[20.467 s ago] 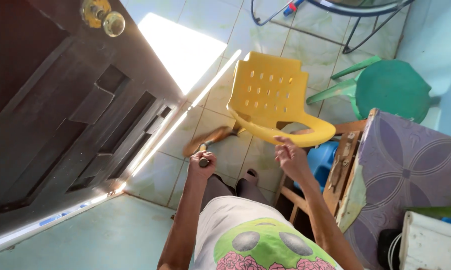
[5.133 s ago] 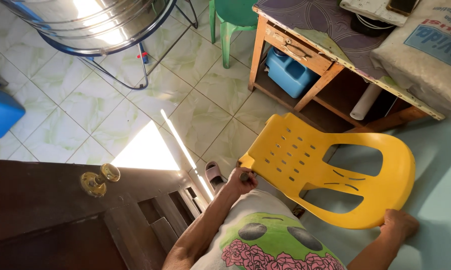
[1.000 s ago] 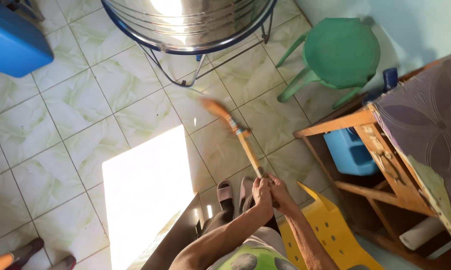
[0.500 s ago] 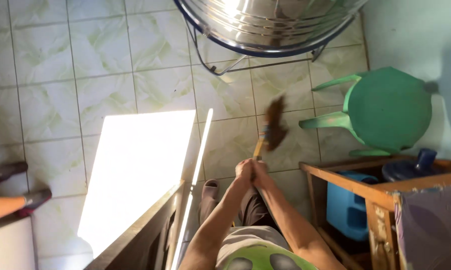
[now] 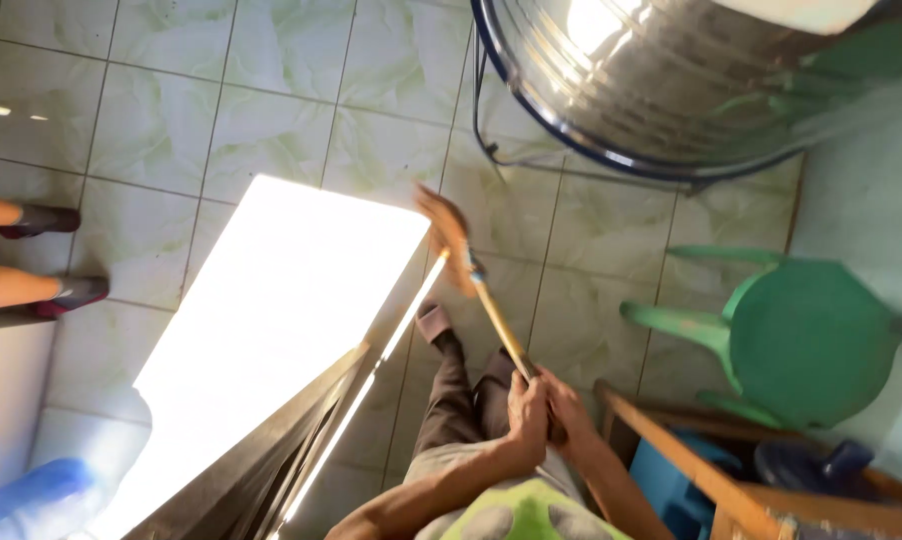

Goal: Sweep the tiled floor using a broom, moving chairs and navigating around storage tanks.

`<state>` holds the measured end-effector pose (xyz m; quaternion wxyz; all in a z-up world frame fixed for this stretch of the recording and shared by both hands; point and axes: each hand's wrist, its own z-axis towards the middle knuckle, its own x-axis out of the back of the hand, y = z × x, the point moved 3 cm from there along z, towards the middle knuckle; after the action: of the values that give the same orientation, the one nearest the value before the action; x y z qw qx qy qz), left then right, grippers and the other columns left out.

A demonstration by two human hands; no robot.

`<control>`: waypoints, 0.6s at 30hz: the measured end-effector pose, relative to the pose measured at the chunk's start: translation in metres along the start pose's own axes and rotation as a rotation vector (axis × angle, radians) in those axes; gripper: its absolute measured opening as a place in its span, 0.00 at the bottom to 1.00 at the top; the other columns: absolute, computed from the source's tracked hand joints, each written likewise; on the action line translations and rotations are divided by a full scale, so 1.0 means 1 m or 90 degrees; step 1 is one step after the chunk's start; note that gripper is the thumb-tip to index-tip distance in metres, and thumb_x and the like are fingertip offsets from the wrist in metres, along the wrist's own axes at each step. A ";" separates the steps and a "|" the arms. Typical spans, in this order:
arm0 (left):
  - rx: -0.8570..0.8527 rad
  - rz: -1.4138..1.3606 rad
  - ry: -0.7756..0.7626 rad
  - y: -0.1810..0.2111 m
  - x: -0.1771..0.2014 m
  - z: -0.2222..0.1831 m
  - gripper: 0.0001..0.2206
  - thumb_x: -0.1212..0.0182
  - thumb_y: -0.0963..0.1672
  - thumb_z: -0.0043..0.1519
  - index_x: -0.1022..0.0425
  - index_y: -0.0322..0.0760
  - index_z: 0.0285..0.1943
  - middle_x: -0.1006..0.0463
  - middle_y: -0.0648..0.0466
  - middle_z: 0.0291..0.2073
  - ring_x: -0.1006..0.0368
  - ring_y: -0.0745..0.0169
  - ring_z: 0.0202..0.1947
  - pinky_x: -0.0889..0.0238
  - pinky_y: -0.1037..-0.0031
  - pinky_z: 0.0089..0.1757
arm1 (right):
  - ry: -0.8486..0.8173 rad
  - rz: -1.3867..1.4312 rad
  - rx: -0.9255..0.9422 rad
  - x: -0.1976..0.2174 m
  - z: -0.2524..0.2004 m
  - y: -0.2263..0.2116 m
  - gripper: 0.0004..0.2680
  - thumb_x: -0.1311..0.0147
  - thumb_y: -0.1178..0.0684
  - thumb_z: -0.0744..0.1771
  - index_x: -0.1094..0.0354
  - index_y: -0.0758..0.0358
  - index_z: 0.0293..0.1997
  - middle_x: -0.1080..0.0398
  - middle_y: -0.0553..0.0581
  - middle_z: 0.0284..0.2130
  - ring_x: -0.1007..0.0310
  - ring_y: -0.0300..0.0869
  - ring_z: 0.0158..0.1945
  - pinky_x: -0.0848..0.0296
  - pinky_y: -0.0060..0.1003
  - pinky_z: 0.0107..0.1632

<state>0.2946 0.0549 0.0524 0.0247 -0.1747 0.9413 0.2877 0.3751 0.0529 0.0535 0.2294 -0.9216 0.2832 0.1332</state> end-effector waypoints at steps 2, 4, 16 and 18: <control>0.054 -0.029 -0.079 0.020 -0.021 0.012 0.08 0.45 0.46 0.63 0.28 0.41 0.46 0.28 0.54 0.32 0.31 0.63 0.33 0.34 0.69 0.36 | 0.097 -0.005 0.014 0.066 0.055 0.012 0.10 0.52 0.41 0.70 0.31 0.53 0.45 0.35 0.49 0.22 0.37 0.38 0.22 0.35 0.37 0.22; 0.132 -0.049 -0.148 0.003 -0.030 0.038 0.07 0.44 0.45 0.62 0.26 0.40 0.44 0.27 0.55 0.32 0.30 0.64 0.33 0.34 0.69 0.36 | 0.206 0.003 0.002 0.092 0.077 0.018 0.15 0.51 0.34 0.73 0.34 0.55 0.40 0.40 0.49 0.19 0.43 0.40 0.18 0.39 0.40 0.17; 0.155 -0.287 0.123 0.044 0.057 0.245 0.08 0.39 0.44 0.60 0.26 0.36 0.30 0.28 0.53 0.23 0.31 0.57 0.26 0.37 0.65 0.30 | 0.157 -0.244 0.077 -0.071 0.274 -0.012 0.07 0.54 0.65 0.66 0.43 0.62 0.46 0.35 0.55 0.28 0.32 0.42 0.28 0.29 0.40 0.26; 0.086 -0.302 0.178 0.063 0.081 0.222 0.07 0.41 0.44 0.61 0.26 0.38 0.30 0.32 0.56 0.24 0.35 0.61 0.28 0.40 0.67 0.32 | 0.022 -0.245 -0.082 -0.101 0.266 0.005 0.12 0.56 0.50 0.70 0.36 0.67 0.54 0.43 0.52 0.19 0.45 0.42 0.17 0.44 0.38 0.16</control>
<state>0.1851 0.2005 -0.1109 -0.0270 -0.4262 0.8854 0.1834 0.2604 0.2278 -0.1392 0.1861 -0.9737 0.0967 0.0891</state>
